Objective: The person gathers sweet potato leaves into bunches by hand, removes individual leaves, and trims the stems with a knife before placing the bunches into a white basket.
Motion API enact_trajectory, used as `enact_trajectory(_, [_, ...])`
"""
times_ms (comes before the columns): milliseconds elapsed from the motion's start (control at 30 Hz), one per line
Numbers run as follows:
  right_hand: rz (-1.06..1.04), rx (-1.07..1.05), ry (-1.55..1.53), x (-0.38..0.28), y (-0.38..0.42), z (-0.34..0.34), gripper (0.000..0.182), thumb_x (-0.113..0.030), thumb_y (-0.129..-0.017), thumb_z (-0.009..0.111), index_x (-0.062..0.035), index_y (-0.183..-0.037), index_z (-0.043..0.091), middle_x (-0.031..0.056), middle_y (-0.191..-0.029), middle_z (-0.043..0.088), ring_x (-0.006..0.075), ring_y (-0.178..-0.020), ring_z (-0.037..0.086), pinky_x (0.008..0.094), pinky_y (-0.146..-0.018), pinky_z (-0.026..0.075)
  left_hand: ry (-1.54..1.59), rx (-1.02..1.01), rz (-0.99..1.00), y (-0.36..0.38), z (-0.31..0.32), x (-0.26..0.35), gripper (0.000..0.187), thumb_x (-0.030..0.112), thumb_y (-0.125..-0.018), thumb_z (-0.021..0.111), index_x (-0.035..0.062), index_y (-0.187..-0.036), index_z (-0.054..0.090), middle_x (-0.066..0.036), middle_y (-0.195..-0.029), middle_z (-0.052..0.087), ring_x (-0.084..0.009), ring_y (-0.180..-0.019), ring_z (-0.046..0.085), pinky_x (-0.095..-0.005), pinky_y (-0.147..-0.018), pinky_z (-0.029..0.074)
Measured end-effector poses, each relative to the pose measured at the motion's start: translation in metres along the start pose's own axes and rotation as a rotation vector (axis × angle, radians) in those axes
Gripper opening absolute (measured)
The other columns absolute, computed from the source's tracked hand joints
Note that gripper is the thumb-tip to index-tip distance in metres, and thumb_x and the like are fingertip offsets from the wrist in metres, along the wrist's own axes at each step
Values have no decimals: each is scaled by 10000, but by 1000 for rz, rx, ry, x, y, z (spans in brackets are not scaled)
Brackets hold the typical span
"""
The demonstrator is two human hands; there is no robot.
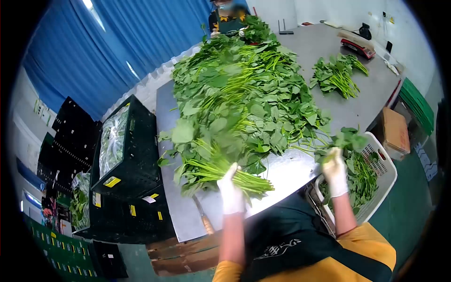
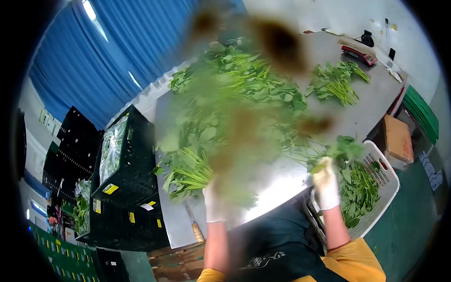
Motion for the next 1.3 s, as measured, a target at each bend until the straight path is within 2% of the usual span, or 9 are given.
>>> enact_trajectory(33, [-95,-3,-105,-44,-7,-7,371,-252,-893,603,-17,-1170,527,153,-1077,599,208,-988,600,299,-866,518,-508,-208,335,-6,-13,8,256,-73,-832,546,-38,-1073,623,-100,-824,599,-223,-754,582,-315,-787,494])
enact_trajectory(167, [54,114,-180,-48,-1,23,980,-456,-768,695,107,-1393,192,270,-1321,436,346,-1225,460,403,-1036,427,-814,-251,410,22,23,15,276,281,-951,504,33,-1008,609,-76,-872,617,-162,-755,596,-319,-651,500])
enact_trajectory(200, [200,127,29,-18,3,29,953,-466,-781,674,107,-1385,209,268,-1296,458,345,-1194,488,419,-1018,439,-119,-32,40,7,14,-14,227,-78,-800,632,-24,-1018,596,-87,-878,594,-195,-792,598,-298,-774,496])
enact_trajectory(467, [628,-959,1658,181,29,74,479,-100,-804,684,0,-1242,517,143,-1099,620,192,-1036,580,297,-847,487,-256,-109,180,45,53,-17,213,-60,-756,693,-29,-950,611,-69,-814,623,-153,-685,606,-276,-633,505])
enact_trajectory(667, [1159,-710,1317,215,58,100,322,-122,-786,707,6,-1061,599,71,-892,637,160,-769,608,269,-690,504,-397,-89,228,39,22,8,196,-18,-757,711,-21,-924,608,-48,-776,621,-132,-554,567,-268,-500,466])
enact_trajectory(933, [993,-497,1127,228,59,142,174,-77,-784,681,8,-933,654,73,-811,655,138,-725,623,263,-664,511,-647,-191,100,67,-22,71,331,134,-845,651,-2,-1128,545,-131,-1090,596,-224,-918,617,-304,-746,508])
enact_trajectory(1000, [999,-530,1146,233,63,155,174,-98,-788,683,5,-925,653,70,-805,653,140,-726,624,260,-651,510,-1627,-214,984,95,-17,98,436,122,-766,673,12,-1166,539,-166,-1183,560,-321,-1042,573,-382,-868,476])
enact_trajectory(1133, [966,-1030,846,282,93,127,195,-109,-756,694,0,-910,648,69,-833,644,119,-744,578,280,-626,489,-2162,-658,1523,128,19,128,527,267,-775,594,13,-1231,518,-210,-1196,562,-351,-1187,496,-439,-999,368])
enact_trajectory(1300, [1316,-1688,1212,330,159,142,363,-289,-850,670,-15,-1083,622,85,-1007,642,181,-884,610,326,-772,491,-2627,-557,1119,138,-56,128,193,192,-751,569,69,-899,574,-84,-709,584,-246,-729,597,-350,-736,460])
Point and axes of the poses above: each hand's wrist, its own y-axis away from the middle knuckle, its own z-axis out of the palm, x = y × z, the point moved 4 cm from there along -y, towards the middle knuckle
